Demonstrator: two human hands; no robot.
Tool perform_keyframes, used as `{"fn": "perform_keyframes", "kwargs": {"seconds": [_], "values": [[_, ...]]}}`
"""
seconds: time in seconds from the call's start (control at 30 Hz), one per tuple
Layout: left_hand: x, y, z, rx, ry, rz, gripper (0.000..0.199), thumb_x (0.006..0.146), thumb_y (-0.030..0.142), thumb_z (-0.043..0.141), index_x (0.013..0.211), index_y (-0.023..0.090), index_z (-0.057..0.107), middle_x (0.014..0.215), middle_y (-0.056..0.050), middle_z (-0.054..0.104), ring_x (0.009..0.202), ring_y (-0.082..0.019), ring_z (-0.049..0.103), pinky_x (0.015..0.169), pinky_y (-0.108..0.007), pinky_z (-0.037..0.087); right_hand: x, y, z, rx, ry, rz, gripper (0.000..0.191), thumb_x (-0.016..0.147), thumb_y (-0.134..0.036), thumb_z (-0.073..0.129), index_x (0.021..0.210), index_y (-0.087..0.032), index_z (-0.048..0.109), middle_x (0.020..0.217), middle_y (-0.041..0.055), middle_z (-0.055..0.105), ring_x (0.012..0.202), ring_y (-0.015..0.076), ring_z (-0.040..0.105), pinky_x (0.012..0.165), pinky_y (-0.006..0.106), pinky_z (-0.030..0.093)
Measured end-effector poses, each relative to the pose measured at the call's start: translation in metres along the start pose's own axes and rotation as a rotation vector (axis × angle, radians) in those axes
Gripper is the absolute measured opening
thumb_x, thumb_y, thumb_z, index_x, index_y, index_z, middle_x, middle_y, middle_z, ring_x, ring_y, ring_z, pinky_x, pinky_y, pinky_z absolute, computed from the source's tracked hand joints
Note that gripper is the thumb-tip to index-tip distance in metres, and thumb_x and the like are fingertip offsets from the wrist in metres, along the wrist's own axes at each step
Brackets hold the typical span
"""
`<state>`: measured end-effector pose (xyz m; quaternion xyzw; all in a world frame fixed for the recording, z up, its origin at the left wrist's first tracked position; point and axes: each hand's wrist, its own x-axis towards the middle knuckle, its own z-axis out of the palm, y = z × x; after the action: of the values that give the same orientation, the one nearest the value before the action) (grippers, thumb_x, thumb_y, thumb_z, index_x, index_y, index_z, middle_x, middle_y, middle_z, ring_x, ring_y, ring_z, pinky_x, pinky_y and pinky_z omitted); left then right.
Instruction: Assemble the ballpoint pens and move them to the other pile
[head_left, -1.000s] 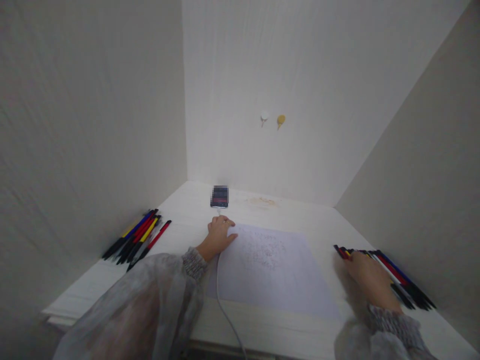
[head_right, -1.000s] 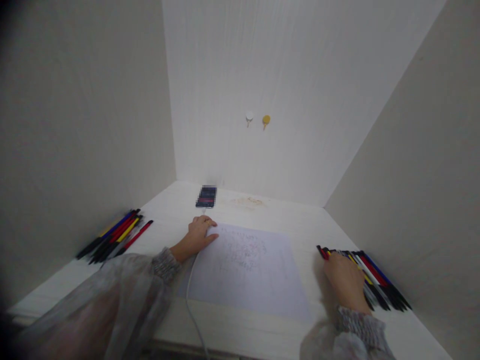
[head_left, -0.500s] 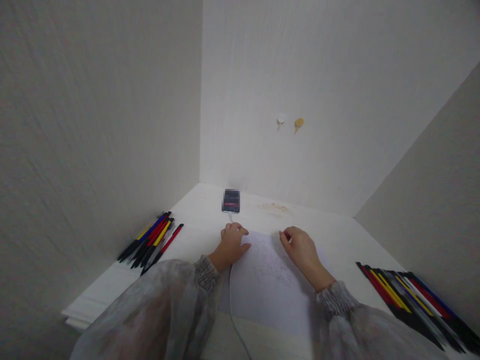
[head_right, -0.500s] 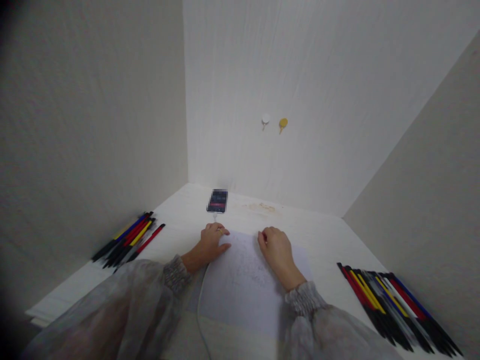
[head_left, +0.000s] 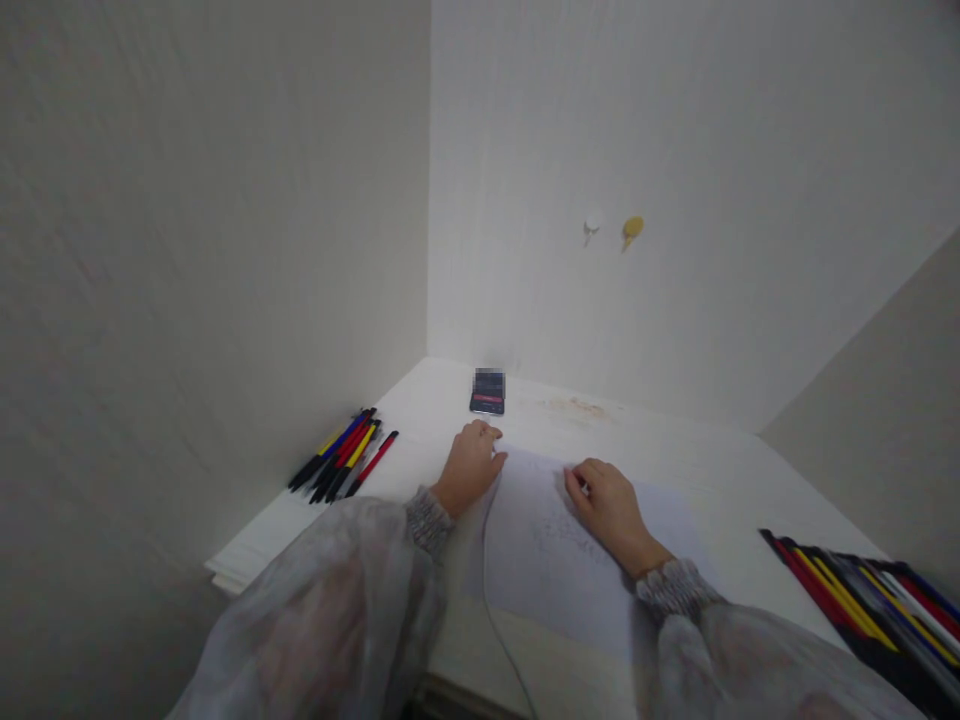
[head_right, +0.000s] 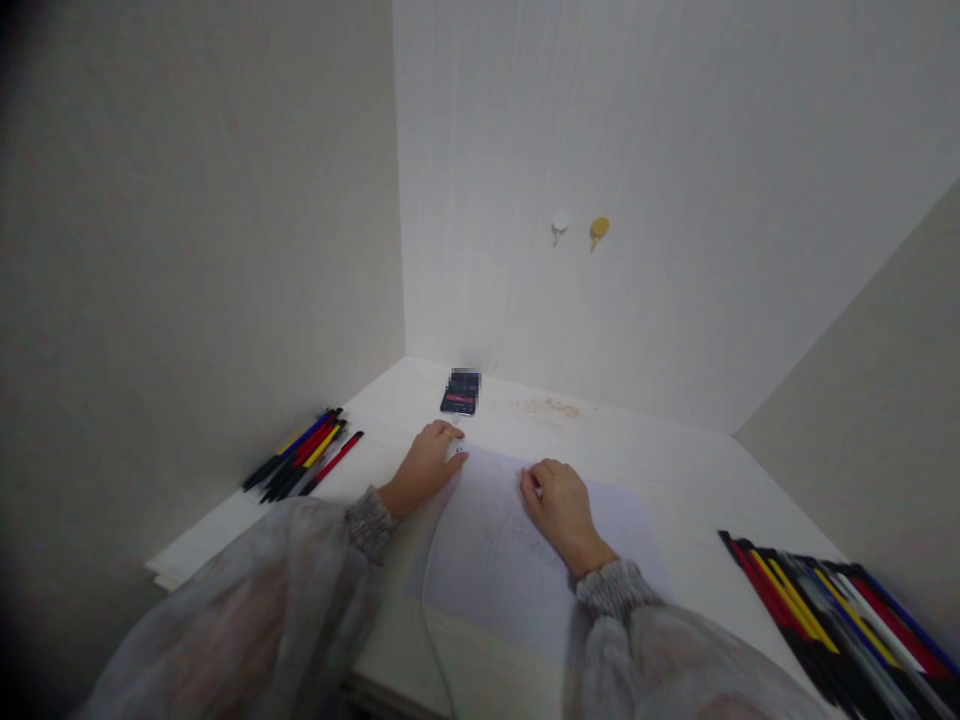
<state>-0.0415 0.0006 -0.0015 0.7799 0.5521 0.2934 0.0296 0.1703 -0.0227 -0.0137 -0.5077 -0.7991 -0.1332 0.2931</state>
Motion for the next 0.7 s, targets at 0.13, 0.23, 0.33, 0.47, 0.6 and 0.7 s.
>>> {"fn": "perform_keyframes", "kwargs": {"seconds": [0.13, 0.23, 0.33, 0.47, 0.6, 0.7], "values": [[-0.010, -0.013, -0.020, 0.091, 0.074, -0.100, 0.026, 0.077, 0.025, 0.043, 0.099, 0.013, 0.051, 0.098, -0.008, 0.050, 0.093, -0.016, 0.047, 0.084, -0.028, 0.036, -0.001, -0.001, -0.002, -0.030, 0.031, -0.019, 0.028, 0.080, -0.027, 0.039, 0.058, -0.016, 0.051, 0.059, 0.0035, 0.053, 0.058, 0.0127, 0.046, 0.059, 0.025, 0.030], [-0.020, -0.030, -0.039, 0.307, 0.064, -0.198, 0.026, 0.078, 0.023, 0.040, 0.100, 0.013, 0.050, 0.098, -0.009, 0.050, 0.092, -0.017, 0.048, 0.082, -0.028, 0.038, -0.001, -0.001, -0.003, -0.038, 0.046, -0.024, 0.027, 0.080, -0.026, 0.039, 0.057, -0.016, 0.051, 0.058, 0.0033, 0.053, 0.057, 0.0126, 0.045, 0.059, 0.025, 0.030], [-0.029, -0.049, -0.058, 0.543, 0.016, -0.323, 0.025, 0.079, 0.017, 0.034, 0.094, 0.008, 0.053, 0.093, -0.014, 0.051, 0.091, -0.022, 0.050, 0.076, -0.032, 0.040, 0.000, -0.001, -0.003, -0.036, 0.045, -0.019, 0.027, 0.080, -0.027, 0.039, 0.057, -0.016, 0.050, 0.058, 0.0034, 0.053, 0.057, 0.0124, 0.045, 0.058, 0.024, 0.029], [-0.035, -0.063, -0.070, 0.650, -0.055, -0.400, 0.029, 0.078, 0.010, 0.029, 0.090, 0.004, 0.054, 0.092, -0.018, 0.052, 0.085, -0.023, 0.053, 0.067, -0.031, 0.043, 0.000, -0.003, -0.003, -0.034, 0.028, -0.019, 0.028, 0.080, -0.026, 0.038, 0.058, -0.016, 0.051, 0.059, 0.0038, 0.054, 0.057, 0.0124, 0.045, 0.058, 0.024, 0.029], [-0.035, -0.068, -0.067, 0.664, -0.080, -0.391, 0.030, 0.078, 0.009, 0.028, 0.088, 0.004, 0.056, 0.090, -0.019, 0.055, 0.085, -0.023, 0.054, 0.068, -0.031, 0.043, 0.000, -0.004, -0.005, -0.043, 0.026, -0.001, 0.027, 0.080, -0.026, 0.038, 0.058, -0.016, 0.051, 0.060, 0.0035, 0.055, 0.057, 0.0125, 0.046, 0.058, 0.024, 0.029], [-0.030, -0.073, -0.063, 0.632, -0.129, -0.362, 0.030, 0.077, 0.008, 0.029, 0.085, 0.002, 0.057, 0.087, -0.020, 0.057, 0.083, -0.023, 0.055, 0.070, -0.032, 0.042, -0.001, -0.004, -0.006, -0.043, 0.012, 0.015, 0.028, 0.080, -0.026, 0.038, 0.058, -0.016, 0.052, 0.059, 0.0032, 0.055, 0.057, 0.0124, 0.046, 0.058, 0.024, 0.029]]}}
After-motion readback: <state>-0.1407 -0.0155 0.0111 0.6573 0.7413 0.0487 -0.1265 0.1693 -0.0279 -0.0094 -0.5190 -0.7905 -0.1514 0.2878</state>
